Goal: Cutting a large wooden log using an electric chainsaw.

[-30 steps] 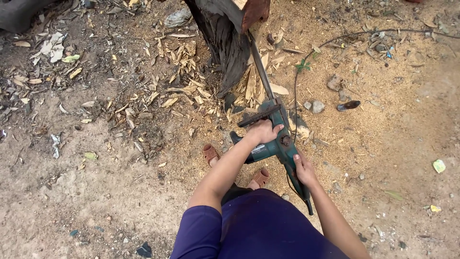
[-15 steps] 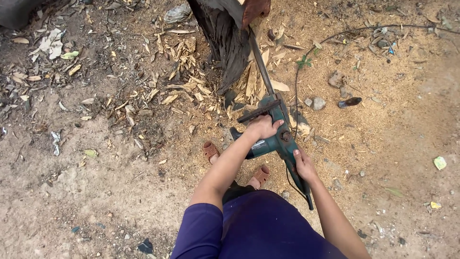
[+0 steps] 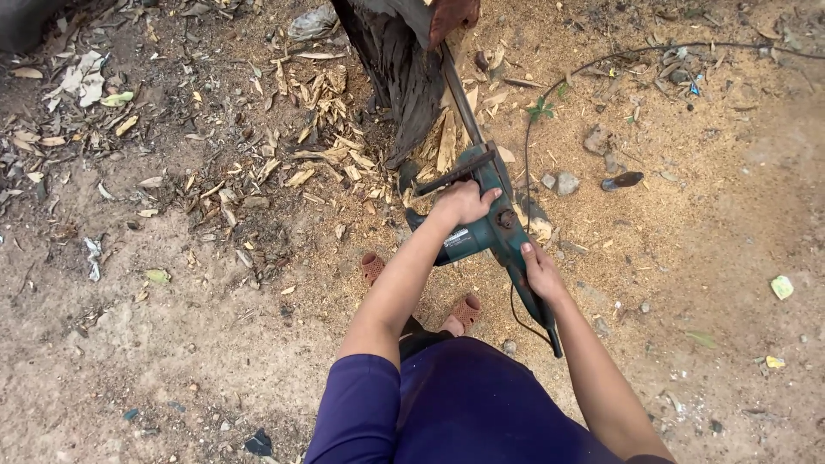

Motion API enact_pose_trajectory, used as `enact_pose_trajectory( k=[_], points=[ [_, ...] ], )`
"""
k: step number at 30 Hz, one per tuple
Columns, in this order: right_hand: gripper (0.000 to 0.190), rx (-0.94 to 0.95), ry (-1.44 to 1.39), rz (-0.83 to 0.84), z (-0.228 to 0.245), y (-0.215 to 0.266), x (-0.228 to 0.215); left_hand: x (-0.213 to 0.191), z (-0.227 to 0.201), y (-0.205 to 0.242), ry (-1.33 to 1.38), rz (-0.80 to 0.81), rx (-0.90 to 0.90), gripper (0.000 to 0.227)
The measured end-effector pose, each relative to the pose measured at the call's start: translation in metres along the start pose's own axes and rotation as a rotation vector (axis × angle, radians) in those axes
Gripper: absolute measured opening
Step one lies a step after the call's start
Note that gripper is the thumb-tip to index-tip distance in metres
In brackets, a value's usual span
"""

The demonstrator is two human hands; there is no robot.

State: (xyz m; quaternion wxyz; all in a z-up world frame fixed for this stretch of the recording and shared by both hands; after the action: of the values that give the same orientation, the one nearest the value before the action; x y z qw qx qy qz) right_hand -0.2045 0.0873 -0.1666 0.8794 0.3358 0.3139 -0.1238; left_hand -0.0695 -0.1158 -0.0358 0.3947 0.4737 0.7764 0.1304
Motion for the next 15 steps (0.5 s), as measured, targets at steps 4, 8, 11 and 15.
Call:
enact_pose_trajectory(
  k=[4, 8, 11, 15],
  points=[
    [0.057, -0.012, -0.022, -0.014, -0.028, -0.026, 0.010, 0.007, 0.013, -0.017, -0.062, -0.005, -0.004, 0.081],
    [0.057, -0.017, -0.044, -0.022, -0.005, -0.002, 0.006, -0.002, 0.000, 0.005, -0.008, -0.062, 0.025, 0.078],
    [0.058, -0.030, -0.069, -0.024, 0.019, 0.024, -0.003, 0.006, 0.001, 0.009, -0.041, -0.060, 0.023, 0.078],
    [0.059, -0.011, -0.085, -0.009, -0.005, 0.022, 0.007, 0.021, 0.007, 0.006, -0.043, -0.027, -0.001, 0.079]
  ],
)
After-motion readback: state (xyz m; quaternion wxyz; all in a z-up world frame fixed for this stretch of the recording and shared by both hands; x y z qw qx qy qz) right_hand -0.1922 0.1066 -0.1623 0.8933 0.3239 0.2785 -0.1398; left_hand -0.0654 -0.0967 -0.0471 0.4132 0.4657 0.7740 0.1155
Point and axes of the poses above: each hand's wrist, its own y-axis away from the middle knuckle, its own x-axis out of the palm, z = x × y, the point moved 10 cm from there along -y, towards the middle knuckle, and after that the axes turned 13 degrees about y, right-handed, at the moved point
